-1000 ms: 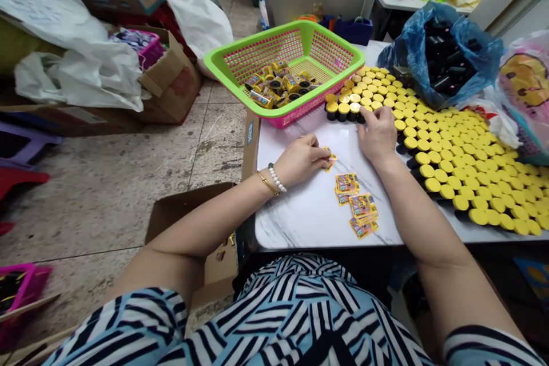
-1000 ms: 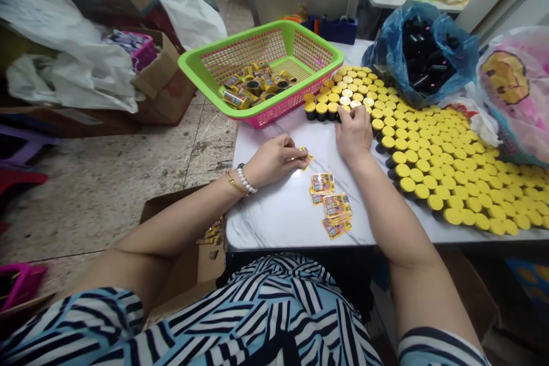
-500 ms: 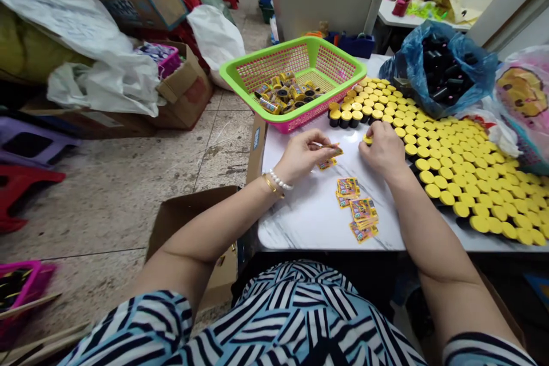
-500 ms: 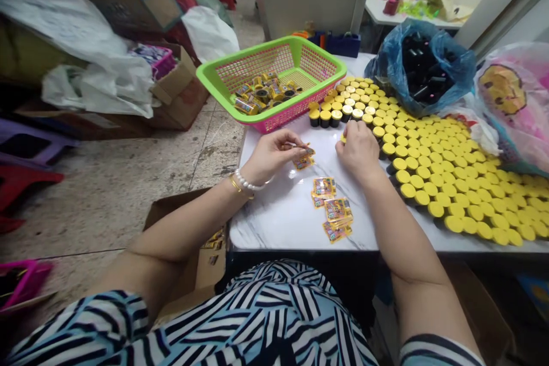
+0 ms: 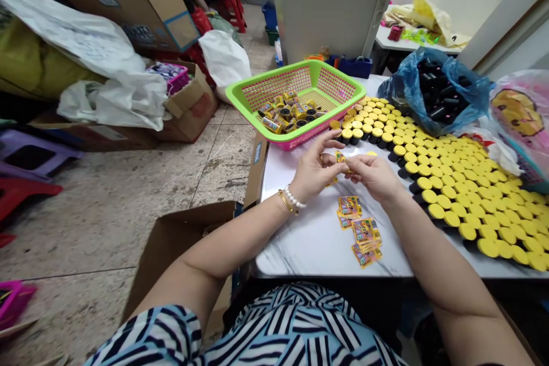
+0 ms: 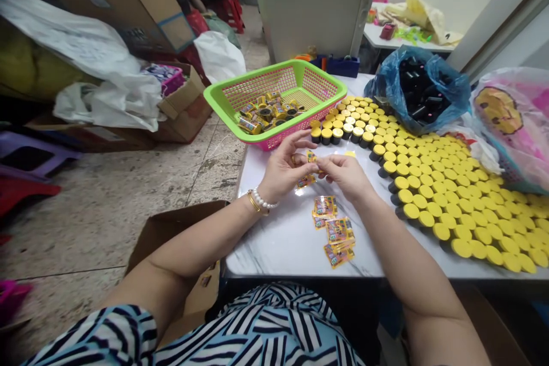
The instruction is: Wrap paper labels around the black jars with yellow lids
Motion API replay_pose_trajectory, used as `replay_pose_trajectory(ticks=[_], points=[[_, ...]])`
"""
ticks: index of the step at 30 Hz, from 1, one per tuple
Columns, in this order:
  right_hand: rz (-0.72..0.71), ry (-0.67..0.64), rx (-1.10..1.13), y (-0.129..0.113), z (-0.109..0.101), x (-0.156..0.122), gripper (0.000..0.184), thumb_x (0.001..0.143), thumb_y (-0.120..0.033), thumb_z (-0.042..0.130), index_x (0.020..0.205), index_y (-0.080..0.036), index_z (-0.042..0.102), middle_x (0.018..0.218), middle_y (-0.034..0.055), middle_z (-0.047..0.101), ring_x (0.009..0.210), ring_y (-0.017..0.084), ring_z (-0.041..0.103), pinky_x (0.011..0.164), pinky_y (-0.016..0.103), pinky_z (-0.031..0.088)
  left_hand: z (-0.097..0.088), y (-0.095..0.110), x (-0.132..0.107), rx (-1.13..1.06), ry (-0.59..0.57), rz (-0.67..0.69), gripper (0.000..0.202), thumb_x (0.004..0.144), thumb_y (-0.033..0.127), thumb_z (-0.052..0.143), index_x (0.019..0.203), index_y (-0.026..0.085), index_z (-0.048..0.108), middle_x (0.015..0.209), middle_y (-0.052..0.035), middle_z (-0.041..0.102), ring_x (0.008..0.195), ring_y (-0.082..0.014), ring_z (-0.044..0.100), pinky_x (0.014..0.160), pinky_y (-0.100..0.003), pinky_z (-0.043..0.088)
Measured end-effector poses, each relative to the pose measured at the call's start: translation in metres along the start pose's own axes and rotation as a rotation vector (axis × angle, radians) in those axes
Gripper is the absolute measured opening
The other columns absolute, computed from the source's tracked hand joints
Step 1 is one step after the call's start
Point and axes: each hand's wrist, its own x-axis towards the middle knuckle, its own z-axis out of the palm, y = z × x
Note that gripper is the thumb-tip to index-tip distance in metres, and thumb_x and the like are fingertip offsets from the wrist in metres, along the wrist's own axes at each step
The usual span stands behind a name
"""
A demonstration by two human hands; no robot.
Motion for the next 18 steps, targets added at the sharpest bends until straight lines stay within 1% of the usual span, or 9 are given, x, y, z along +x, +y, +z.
replay_pose_trajectory(ticks=[3, 5, 6, 8, 10, 12, 14, 16, 18], points=[[-0.116, 0.119, 0.083, 0.005, 0.006, 0.000, 0.032, 0.076, -0.048, 0.087, 0.078, -0.018, 0.076, 0.067, -0.0009, 0.065, 0.060, 0.010, 0.050, 0.056, 0.025, 0.039, -0.002, 0.000, -0.002, 0.048, -0.020, 0.029, 0.081, 0.075, 0.029, 0.090, 0.146, 0.033, 0.051, 0.149, -0.0140, 0.055, 0.074, -0.0076, 0.068, 0.070, -0.023, 0.058], [-0.162, 0.170, 0.109, 0.002, 0.008, 0.000, 0.030, 0.072, -0.041, 0.091, 0.084, -0.019, 0.075, 0.073, -0.0008, 0.069, 0.062, 0.010, 0.053, 0.057, 0.024, 0.041, -0.003, -0.002, -0.001, 0.028, -0.005, -0.005, 0.083, 0.076, 0.030, 0.089, 0.148, 0.033, 0.048, 0.152, -0.0161, 0.052, 0.077, -0.0087, 0.070, 0.070, -0.023, 0.059], [-0.150, 0.177, 0.141, 0.000, 0.007, -0.001, 0.033, 0.070, -0.039, 0.092, 0.090, -0.020, 0.074, 0.078, -0.0003, 0.071, 0.063, 0.010, 0.055, 0.056, 0.024, 0.042, -0.005, -0.003, 0.000, 0.009, 0.003, -0.035, 0.082, 0.077, 0.030, 0.089, 0.148, 0.032, 0.048, 0.150, -0.0164, 0.053, 0.077, -0.0088, 0.070, 0.069, -0.023, 0.059], [-0.066, 0.187, 0.245, -0.004, 0.006, 0.000, 0.044, 0.066, -0.038, 0.094, 0.101, -0.022, 0.071, 0.087, 0.0004, 0.073, 0.067, 0.011, 0.062, 0.054, 0.022, 0.044, -0.007, -0.007, 0.003, -0.020, 0.027, -0.081, 0.079, 0.077, 0.029, 0.088, 0.145, 0.030, 0.049, 0.146, -0.0159, 0.056, 0.077, -0.0086, 0.070, 0.069, -0.023, 0.059], [0.058, 0.189, 0.334, -0.007, 0.004, 0.002, 0.048, 0.068, -0.043, 0.092, 0.104, -0.023, 0.069, 0.090, 0.0007, 0.073, 0.066, 0.012, 0.065, 0.049, 0.021, 0.043, -0.009, -0.009, 0.005, -0.027, 0.057, -0.087, 0.076, 0.076, 0.028, 0.088, 0.142, 0.028, 0.051, 0.145, -0.0154, 0.057, 0.078, -0.0086, 0.070, 0.071, -0.023, 0.059], [0.162, 0.132, 0.364, -0.008, 0.002, 0.003, 0.045, 0.071, -0.052, 0.089, 0.099, -0.021, 0.070, 0.088, 0.0019, 0.071, 0.061, 0.012, 0.064, 0.044, 0.021, 0.040, -0.009, -0.009, 0.005, -0.029, 0.073, -0.075, 0.075, 0.074, 0.028, 0.089, 0.139, 0.027, 0.052, 0.145, -0.0153, 0.057, 0.078, -0.0087, 0.070, 0.072, -0.023, 0.059], [0.193, 0.055, 0.354, -0.006, 0.003, 0.003, 0.044, 0.072, -0.054, 0.088, 0.091, -0.018, 0.073, 0.082, 0.0021, 0.069, 0.057, 0.009, 0.059, 0.043, 0.020, 0.037, -0.008, -0.007, 0.004, -0.028, 0.058, -0.070, 0.074, 0.074, 0.030, 0.090, 0.137, 0.026, 0.053, 0.145, -0.0154, 0.057, 0.079, -0.0092, 0.071, 0.072, -0.023, 0.059], [0.124, 0.059, 0.333, -0.004, 0.005, 0.001, 0.039, 0.070, -0.048, 0.091, 0.081, -0.016, 0.073, 0.072, -0.0004, 0.065, 0.053, 0.007, 0.053, 0.044, 0.019, 0.036, -0.005, -0.005, 0.002, -0.019, 0.036, -0.067, 0.073, 0.073, 0.031, 0.090, 0.136, 0.025, 0.053, 0.145, -0.0154, 0.057, 0.079, -0.0096, 0.071, 0.070, -0.022, 0.058], [-0.027, 0.157, 0.268, -0.002, 0.007, -0.001, 0.035, 0.070, -0.044, 0.092, 0.072, -0.017, 0.070, 0.062, -0.0030, 0.060, 0.052, 0.006, 0.048, 0.047, 0.020, 0.037, -0.003, -0.003, 0.000, 0.007, 0.049, -0.062, 0.069, 0.073, 0.033, 0.089, 0.132, 0.023, 0.055, 0.142, -0.0148, 0.058, 0.077, -0.0089, 0.069, 0.066, -0.022, 0.055]])
